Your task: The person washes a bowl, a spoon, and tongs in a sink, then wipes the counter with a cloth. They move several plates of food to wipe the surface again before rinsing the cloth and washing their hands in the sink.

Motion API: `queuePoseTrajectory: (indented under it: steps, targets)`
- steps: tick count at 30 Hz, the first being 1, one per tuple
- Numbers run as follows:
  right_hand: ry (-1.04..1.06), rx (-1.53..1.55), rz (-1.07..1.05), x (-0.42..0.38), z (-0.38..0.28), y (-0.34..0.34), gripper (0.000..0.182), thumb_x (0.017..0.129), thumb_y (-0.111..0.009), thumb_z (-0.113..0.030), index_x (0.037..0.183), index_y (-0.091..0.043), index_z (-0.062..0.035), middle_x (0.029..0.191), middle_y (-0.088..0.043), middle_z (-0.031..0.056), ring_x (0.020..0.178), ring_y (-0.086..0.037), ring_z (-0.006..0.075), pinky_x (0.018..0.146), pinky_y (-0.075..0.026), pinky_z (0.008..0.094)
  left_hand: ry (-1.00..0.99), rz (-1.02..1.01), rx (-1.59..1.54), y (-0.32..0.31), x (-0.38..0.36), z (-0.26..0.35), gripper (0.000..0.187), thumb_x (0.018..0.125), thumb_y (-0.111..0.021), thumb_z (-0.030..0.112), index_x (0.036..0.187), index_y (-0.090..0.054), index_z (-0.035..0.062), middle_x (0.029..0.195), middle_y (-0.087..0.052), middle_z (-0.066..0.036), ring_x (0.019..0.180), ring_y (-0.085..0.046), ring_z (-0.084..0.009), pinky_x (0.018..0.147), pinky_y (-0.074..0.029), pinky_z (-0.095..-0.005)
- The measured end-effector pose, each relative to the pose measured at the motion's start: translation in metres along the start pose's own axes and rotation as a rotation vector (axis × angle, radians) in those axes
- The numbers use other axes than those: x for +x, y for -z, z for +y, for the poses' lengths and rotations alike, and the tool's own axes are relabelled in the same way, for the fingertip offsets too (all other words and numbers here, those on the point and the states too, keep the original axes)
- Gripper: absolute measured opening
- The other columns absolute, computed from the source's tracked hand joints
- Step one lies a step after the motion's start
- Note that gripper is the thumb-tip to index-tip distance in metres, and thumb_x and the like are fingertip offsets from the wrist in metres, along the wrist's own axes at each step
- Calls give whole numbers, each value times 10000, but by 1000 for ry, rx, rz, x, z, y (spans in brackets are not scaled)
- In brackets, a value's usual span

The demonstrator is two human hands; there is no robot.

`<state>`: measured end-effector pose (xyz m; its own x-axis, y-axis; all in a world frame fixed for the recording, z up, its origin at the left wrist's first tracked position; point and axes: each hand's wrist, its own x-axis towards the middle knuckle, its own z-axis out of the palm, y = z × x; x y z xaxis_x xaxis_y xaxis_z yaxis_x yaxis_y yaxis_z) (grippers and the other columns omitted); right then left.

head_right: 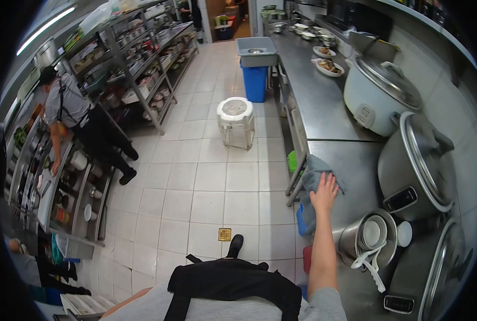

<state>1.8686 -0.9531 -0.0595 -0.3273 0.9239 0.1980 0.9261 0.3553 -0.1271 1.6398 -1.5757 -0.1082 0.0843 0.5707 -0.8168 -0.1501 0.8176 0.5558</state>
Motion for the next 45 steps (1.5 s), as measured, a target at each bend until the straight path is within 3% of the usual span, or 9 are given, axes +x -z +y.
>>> queuePoseTrajectory:
  steps: [2,5,12,23,29,37,45]
  targets:
    - [47,34,12,-6,3,-3,809,638,-673,-214,1310,-242,-80,1352,-240,151,1262,-208,294,1018,-179,461,-93,-36,110,7,7,13,520,699,-652,253,1110,-506,-28,1037,-565,-85,922,-511,-135,796,-415,-279]
    - [70,26,21,-25,6,3,803,642,-676,-197,1308,-244,-76,1352,-242,145,1260,-215,290,1019,-180,460,6,-176,-49,18,12,34,455,730,-604,256,1086,-520,-15,1018,-570,-117,927,-521,-165,811,-411,-298]
    - [90,71,37,-62,21,15,801,628,-677,-162,1301,-252,-73,1345,-248,159,1249,-239,303,1008,-202,457,83,-148,41,46,51,85,432,742,-590,258,1075,-520,-8,1000,-571,-111,904,-523,-160,789,-415,-295]
    - [-80,44,63,-99,26,31,749,645,-660,-148,1287,-280,-72,1337,-260,156,1249,-240,286,1010,-215,433,114,-125,415,88,159,216,396,760,-567,260,1058,-520,4,972,-572,-102,868,-526,-153,754,-421,-290]
    - [-52,3,83,-115,24,36,639,675,-563,-72,1270,-329,-72,1337,-278,137,1242,-261,269,1011,-224,419,105,-177,638,96,219,261,376,770,-555,261,1049,-520,11,956,-573,-97,849,-527,-149,736,-425,-287]
    - [-76,40,172,-161,28,37,562,712,-501,-42,1252,-358,-100,1323,-312,123,1232,-290,257,1016,-234,394,67,-262,896,81,287,287,352,784,-538,262,1037,-520,19,936,-574,-91,823,-530,-144,711,-429,-284]
    - [-67,38,149,-181,33,42,558,725,-478,-34,1260,-338,-105,1314,-314,114,1212,-307,257,1013,-244,396,33,-269,983,68,317,276,328,797,-522,263,1025,-519,28,915,-575,-84,797,-532,-138,686,-434,-281]
